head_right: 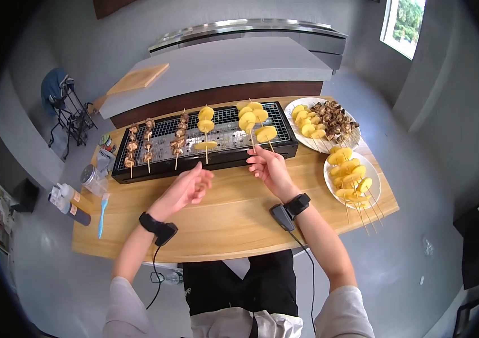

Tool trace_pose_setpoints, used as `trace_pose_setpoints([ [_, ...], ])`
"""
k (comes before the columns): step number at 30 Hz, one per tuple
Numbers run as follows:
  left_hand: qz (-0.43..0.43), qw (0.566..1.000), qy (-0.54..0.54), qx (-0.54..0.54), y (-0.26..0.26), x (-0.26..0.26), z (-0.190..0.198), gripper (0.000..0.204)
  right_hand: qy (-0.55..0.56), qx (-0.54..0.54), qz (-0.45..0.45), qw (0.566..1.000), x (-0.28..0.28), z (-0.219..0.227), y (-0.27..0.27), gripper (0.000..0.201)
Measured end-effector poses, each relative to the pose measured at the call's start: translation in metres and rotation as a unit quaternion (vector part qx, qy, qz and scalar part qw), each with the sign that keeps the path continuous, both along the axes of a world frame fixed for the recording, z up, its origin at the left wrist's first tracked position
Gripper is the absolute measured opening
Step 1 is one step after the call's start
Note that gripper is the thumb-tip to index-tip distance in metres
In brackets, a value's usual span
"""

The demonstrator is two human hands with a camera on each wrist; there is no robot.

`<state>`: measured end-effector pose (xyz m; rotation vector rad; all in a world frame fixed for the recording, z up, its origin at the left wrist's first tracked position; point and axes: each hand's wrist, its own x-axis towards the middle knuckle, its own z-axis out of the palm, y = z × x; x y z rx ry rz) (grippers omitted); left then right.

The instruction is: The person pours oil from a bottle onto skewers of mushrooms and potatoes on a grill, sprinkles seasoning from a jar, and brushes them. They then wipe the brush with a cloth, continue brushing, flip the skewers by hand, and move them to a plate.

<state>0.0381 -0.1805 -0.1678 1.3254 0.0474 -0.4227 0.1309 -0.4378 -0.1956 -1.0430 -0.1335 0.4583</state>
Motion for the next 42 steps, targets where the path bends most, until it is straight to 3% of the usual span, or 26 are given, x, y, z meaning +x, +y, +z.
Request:
trace_pose_setpoints([
  [3, 0.051, 0.998, 0.018, -0.044, -0.02, 0.019, 0.002, 0.05, 0.046, 0.073, 0.015, 0.996, 0.001, 0.002, -0.002, 0.03],
  [4, 0.077, 0.994, 0.014, -0.071, -0.024, 0.023, 0.0, 0.042, 0.061, 0.099, 0.017, 0.993, 0.001, 0.003, -0.001, 0.027],
  [5, 0.076, 0.994, 0.017, -0.072, -0.028, 0.027, -0.006, 0.042, 0.063, 0.098, 0.016, 0.993, 0.001, 0.004, -0.001, 0.027],
  [8, 0.18, 0.97, -0.011, -0.163, -0.04, 0.037, -0.016, 0.03, 0.04, 0.048, 0.006, 0.998, -0.002, 0.007, 0.004, 0.024],
  [13, 0.156, 0.973, -0.02, -0.167, -0.066, 0.044, -0.021, 0.032, 0.017, 0.002, 0.028, 0.999, 0.0, 0.003, 0.006, 0.027],
  [17, 0.149, 0.977, -0.031, -0.151, -0.076, 0.04, -0.033, 0.032, 0.019, -0.054, -0.032, 0.998, -0.006, 0.01, 0.006, 0.034],
  [21, 0.154, 0.975, -0.032, -0.157, -0.068, 0.037, -0.034, 0.031, 0.034, -0.029, -0.146, 0.988, -0.003, 0.012, -0.002, 0.036],
  [23, 0.162, 0.97, -0.024, -0.179, -0.068, 0.035, -0.031, 0.032, -0.024, -0.065, -0.176, 0.982, 0.001, 0.006, -0.007, 0.034],
  [25, 0.173, 0.966, -0.03, -0.191, -0.067, 0.035, -0.035, 0.032, -0.008, -0.027, -0.15, 0.988, 0.007, 0.001, -0.012, 0.032],
  [28, 0.174, 0.958, -0.012, -0.226, -0.066, 0.035, -0.042, 0.031, -0.055, -0.11, -0.154, 0.98, 0.005, 0.01, -0.016, 0.034],
  [31, 0.159, 0.966, 0.007, -0.205, -0.069, 0.033, -0.041, 0.032, -0.058, -0.064, -0.153, 0.984, 0.006, 0.013, -0.024, 0.033],
  [37, 0.148, 0.961, -0.014, -0.235, -0.074, 0.023, -0.048, 0.03, -0.118, -0.102, -0.236, 0.959, 0.011, 0.054, -0.068, 0.027],
  [42, 0.143, 0.961, -0.054, -0.232, -0.071, 0.023, -0.054, 0.026, -0.099, -0.102, -0.187, 0.972, 0.034, 0.096, -0.14, 0.021],
])
